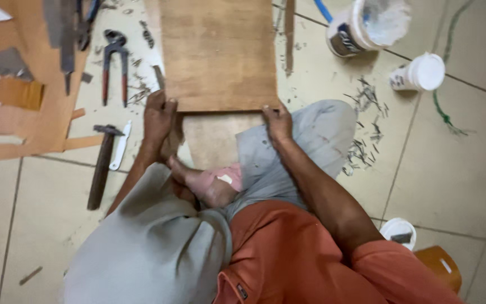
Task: The person sits on the floor and hammers nails into a rectangular wooden board. They repeatedly pick up nails from a pile on the floor, position them on the wood, and strike them with a hammer. The person occasionally adjusts the board's position to continue nailing along its edges.
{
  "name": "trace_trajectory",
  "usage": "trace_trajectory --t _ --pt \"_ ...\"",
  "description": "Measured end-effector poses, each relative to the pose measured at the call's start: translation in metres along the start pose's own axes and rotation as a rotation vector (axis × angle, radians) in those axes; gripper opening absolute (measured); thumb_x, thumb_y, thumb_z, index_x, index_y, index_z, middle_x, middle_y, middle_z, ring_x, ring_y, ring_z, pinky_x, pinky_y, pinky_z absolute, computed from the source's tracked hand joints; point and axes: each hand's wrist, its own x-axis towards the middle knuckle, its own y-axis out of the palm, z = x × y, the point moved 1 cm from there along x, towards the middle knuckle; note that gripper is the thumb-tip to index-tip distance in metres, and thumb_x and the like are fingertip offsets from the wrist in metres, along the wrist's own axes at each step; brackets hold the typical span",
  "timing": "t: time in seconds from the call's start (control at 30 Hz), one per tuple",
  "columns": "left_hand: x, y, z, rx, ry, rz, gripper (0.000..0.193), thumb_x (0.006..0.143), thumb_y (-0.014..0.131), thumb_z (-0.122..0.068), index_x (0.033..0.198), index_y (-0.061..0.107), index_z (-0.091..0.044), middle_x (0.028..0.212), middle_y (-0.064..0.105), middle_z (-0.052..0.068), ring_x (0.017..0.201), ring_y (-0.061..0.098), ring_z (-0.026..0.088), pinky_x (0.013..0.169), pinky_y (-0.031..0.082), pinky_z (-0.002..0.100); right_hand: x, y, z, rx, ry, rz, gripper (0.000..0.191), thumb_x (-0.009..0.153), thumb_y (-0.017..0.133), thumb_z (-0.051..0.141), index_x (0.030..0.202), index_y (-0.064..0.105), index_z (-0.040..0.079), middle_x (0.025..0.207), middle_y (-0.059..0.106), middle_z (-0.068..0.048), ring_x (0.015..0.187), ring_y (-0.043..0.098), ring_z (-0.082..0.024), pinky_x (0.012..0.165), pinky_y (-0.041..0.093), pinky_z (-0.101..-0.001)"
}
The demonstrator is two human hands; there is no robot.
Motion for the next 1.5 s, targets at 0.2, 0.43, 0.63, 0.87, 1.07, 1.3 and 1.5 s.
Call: trace_trajectory --t 0.2,0.43,0.63,0.87,1.07,1.3,1.5 --pt "-0.006 0.003 -0.001 0.066 0.002 0.029 0.04 0.106 0.06 -0.022 0.14 0.06 -0.002 0.136 0.059 0.023 0.127 0.055 0.04 0.11 0.044 0.044 0.005 0.003 -0.004 -0.019 0.035 -0.001 0.036 0.096 0.067 0.009 0.132 0.064 0.003 0.108 0.071 -0.003 0.093 0.064 -0.012 0.082 0.054 -0.0272" --pt "0.008 -0.017 0.007 -0.105 0.051 0.142 0.052 0.105 0.062 -0.027 0.145 0.049 0.004 0.145 0.052 0.028 0.135 0.05 0.04 0.114 0.038 0.042 0.007 0.007 -0.008 0.246 0.116 0.137 0.028 0.101 0.065 0.009 0.129 0.063 0.007 0.085 0.058 -0.002 0.066 0.05 -0.013 0.053 0.042 -0.0288" --pt "0.016 -0.011 -0.002 -0.217 -0.357 0.088 0.048 0.095 0.063 -0.03 0.136 0.063 -0.005 0.134 0.064 0.021 0.123 0.063 0.032 0.106 0.047 0.037 0.006 0.011 -0.002 0.186 0.072 0.106 0.026 0.102 0.062 0.007 0.128 0.062 0.005 0.1 0.068 -0.001 0.08 0.061 -0.011 0.067 0.052 -0.0265" --pt "0.004 0.003 -0.007 -0.263 -0.333 -0.029 0.041 0.097 0.062 -0.024 0.132 0.067 -0.004 0.126 0.07 0.021 0.117 0.067 0.031 0.102 0.05 0.037 0.013 0.005 0.001 0.126 -0.008 0.14 0.034 0.102 0.062 0.002 0.137 0.061 0.0 0.115 0.07 -0.004 0.098 0.064 -0.012 0.087 0.053 -0.0262" --pt "0.0 0.007 -0.005 -0.241 -0.26 -0.103 0.039 0.098 0.062 -0.022 0.13 0.067 -0.001 0.127 0.069 0.021 0.118 0.067 0.032 0.103 0.049 0.036 0.012 0.005 -0.001 0.189 0.017 0.141 0.033 0.101 0.061 0.003 0.134 0.061 0.001 0.115 0.07 -0.003 0.098 0.064 -0.012 0.087 0.053 -0.0265" --pt "-0.003 0.011 -0.004 -0.147 -0.205 -0.142 0.039 0.1 0.063 -0.024 0.13 0.067 0.0 0.129 0.068 0.022 0.12 0.065 0.035 0.105 0.049 0.038 0.014 0.003 -0.004 0.067 -0.023 0.143 0.034 0.1 0.061 0.003 0.134 0.061 0.002 0.118 0.07 -0.002 0.102 0.064 -0.011 0.092 0.053 -0.0258" --pt "-0.005 0.007 -0.003 -0.163 -0.213 -0.113 0.043 0.1 0.063 -0.025 0.134 0.063 0.002 0.135 0.064 0.023 0.124 0.063 0.035 0.107 0.047 0.038 0.015 0.003 -0.005 0.07 0.006 0.118 0.031 0.101 0.063 0.004 0.132 0.063 0.002 0.116 0.071 -0.003 0.101 0.065 -0.012 0.09 0.053 -0.0272"
